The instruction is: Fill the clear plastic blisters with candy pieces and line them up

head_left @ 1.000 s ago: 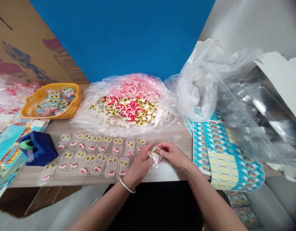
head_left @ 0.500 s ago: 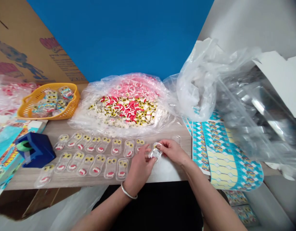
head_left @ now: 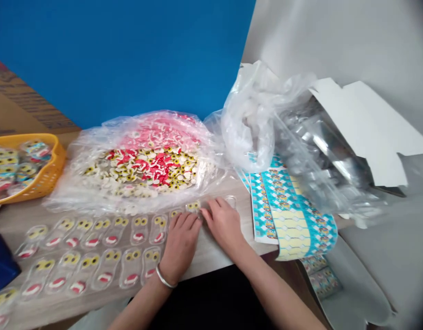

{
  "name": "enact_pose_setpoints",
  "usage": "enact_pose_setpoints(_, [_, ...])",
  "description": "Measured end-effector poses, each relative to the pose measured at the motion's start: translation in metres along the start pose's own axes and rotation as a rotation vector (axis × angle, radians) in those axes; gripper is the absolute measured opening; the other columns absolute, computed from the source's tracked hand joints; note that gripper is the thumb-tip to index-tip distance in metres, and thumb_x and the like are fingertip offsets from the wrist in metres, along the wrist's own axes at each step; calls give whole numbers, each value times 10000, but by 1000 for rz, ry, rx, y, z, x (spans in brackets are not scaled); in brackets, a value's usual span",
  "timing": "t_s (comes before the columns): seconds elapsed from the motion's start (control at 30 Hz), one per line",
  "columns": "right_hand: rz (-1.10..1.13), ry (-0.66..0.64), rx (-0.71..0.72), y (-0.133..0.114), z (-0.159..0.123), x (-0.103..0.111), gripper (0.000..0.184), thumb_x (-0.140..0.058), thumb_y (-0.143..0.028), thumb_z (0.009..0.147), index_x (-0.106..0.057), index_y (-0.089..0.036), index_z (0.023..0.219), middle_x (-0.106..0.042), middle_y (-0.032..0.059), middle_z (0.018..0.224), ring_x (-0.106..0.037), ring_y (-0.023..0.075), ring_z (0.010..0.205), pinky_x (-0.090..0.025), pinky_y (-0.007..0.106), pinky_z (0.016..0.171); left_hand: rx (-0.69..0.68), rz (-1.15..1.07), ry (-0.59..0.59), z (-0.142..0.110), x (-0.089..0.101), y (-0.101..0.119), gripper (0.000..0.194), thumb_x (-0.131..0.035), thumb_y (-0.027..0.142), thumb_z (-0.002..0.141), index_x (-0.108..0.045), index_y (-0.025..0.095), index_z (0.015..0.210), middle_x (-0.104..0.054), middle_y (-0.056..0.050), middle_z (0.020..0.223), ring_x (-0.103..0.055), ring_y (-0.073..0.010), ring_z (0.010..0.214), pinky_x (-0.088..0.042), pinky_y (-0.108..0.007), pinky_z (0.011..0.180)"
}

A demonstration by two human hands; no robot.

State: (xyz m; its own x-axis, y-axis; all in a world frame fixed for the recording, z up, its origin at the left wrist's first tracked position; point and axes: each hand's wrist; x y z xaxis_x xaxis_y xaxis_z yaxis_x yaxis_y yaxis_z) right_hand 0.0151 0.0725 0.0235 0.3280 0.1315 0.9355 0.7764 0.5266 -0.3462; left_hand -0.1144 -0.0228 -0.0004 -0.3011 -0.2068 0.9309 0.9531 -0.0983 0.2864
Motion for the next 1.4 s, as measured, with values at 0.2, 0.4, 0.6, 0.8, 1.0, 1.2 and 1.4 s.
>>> enact_pose_setpoints(0.2, [-165,57,-82,47,-43,4,152,-541,-249,969,-637,-178,874,-625,103,864,-587,268,845,-432,362,734,128,-282,87,4,5,13,222,-528,187,943,-678,238,1099,-708,-99,1140,-612,-279,1128,-450,-494,1012])
enact_pose_setpoints(0.4, [176,209,141,18,-52,4,126,-502,-189,959,-611,-203,897,-642,86,866,-583,242,828,-439,379,756,731,-1260,42,21,13,43,424,-630,359,888,-594,229,1290,-680,-132,1260,-658,-255,1138,-507,-424,1003])
enact_pose_setpoints(0.6, [456,75,459,-20,3,21,111,-553,-220,967,-644,-234,1029,-702,66,1049,-597,237,1051,-449,388,920,1044,-1606,252,36,37,3,410,-683,425,816,-634,192,1150,-740,-74,1029,-709,-200,887,-553,-326,815])
enact_pose_setpoints(0.8, [-31,-39,285,-31,105,0,163,-541,-179,960,-691,-170,1022,-684,123,1011,-581,266,981,-452,371,852,1178,-1595,487,40,53,-51,438,-717,391,788,-573,202,1156,-724,-75,1072,-725,-171,762,-574,-314,715])
enact_pose_setpoints(1.0, [-202,-178,250,-43,134,-17,178,-511,-191,971,-687,-166,981,-671,113,1025,-613,235,972,-436,310,790,1215,-1655,470,40,52,-65,455,-768,394,752,-568,203,1113,-720,-99,1115,-740,-195,793,-582,-328,718])
enact_pose_setpoints(1.2, [-182,-228,220,-55,137,-18,189,-490,-196,972,-671,-194,1024,-688,83,983,-654,197,891,-426,268,711,1197,-1629,455,39,43,-73,507,-815,422,692,-583,201,1085,-725,-100,1113,-740,-202,802,-575,-317,707])
enact_pose_setpoints(1.4, [-288,-241,225,-67,145,-32,217,-478,-158,954,-688,-145,1007,-676,121,1009,-675,225,863,-436,286,664,1185,-1614,468,38,32,-75,507,-801,417,712,-609,195,1125,-714,-93,1116,-728,-196,832,-569,-312,712])
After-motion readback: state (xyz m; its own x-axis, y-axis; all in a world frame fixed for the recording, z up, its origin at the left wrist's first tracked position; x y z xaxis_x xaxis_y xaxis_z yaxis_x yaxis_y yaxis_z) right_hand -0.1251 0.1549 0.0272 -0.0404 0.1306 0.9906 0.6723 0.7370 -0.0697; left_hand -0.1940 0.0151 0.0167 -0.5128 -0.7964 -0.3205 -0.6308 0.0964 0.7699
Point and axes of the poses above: each hand's wrist, its own z-axis towards the middle knuckle, its own x-axis out of the back of the hand, y = z × x
